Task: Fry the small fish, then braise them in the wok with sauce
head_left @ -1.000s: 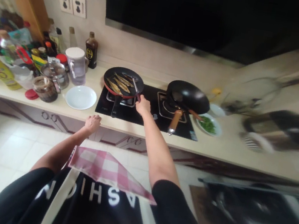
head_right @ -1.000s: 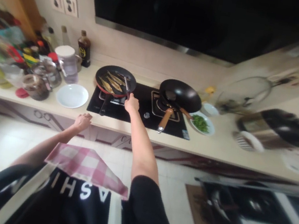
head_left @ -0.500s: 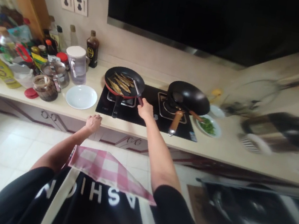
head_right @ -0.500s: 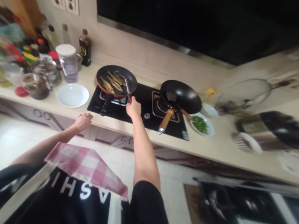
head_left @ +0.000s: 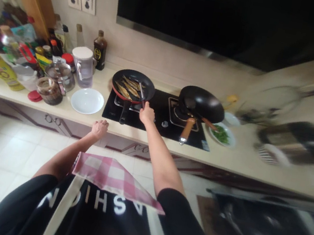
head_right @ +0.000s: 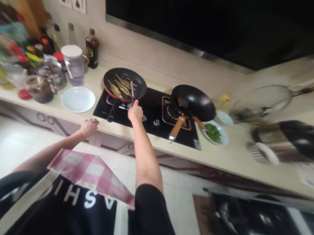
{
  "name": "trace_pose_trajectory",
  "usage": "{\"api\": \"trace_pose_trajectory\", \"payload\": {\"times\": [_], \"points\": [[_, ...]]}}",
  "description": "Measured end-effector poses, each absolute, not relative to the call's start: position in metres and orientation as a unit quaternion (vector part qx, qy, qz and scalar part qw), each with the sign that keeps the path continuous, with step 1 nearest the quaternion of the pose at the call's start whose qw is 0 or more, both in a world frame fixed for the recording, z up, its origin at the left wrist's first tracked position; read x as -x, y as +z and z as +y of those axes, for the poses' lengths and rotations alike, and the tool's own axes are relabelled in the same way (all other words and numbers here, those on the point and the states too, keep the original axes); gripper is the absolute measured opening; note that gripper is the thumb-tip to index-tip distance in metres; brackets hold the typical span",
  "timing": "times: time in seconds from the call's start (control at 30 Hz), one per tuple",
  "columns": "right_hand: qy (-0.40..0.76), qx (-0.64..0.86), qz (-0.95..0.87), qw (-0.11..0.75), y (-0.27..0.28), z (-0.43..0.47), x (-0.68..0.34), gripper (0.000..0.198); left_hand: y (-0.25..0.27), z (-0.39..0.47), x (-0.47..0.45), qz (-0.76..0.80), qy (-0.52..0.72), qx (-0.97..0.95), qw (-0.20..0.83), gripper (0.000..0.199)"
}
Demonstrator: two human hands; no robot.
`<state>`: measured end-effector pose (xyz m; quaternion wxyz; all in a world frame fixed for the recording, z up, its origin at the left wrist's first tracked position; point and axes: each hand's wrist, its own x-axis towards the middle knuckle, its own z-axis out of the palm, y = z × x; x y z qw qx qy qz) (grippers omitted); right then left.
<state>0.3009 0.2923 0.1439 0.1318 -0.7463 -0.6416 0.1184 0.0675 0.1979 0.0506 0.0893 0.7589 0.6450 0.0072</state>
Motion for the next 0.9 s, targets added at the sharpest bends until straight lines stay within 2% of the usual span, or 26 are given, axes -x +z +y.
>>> {"api": "trace_pose_trajectory", "payload": {"times": [0.43,0.57,0.7,0.77,0.9], "points": [[0.18,0.733,-0.639,0.15,0.137,0.285,-0.291,0.054,0.056,0.199,-0.063,0.635,-0.006,-0.768,0.085,0.026],[0.182,0.725,-0.639,0.179,0.133,0.279,-0.306,0.056,0.054,0.2,-0.061,0.629,-0.006,-0.773,0.085,0.027],[0.157,0.764,-0.585,0.221,0.122,0.273,-0.337,0.046,0.056,0.202,-0.062,0.628,-0.013,-0.774,0.081,0.027],[0.143,0.789,-0.559,0.21,0.114,0.268,-0.354,0.039,0.058,0.202,-0.063,0.628,-0.014,-0.774,0.078,0.027],[0.132,0.822,-0.537,0.137,0.097,0.258,-0.377,0.031,0.056,0.187,-0.067,0.618,0.022,-0.781,0.092,0.029]]}}
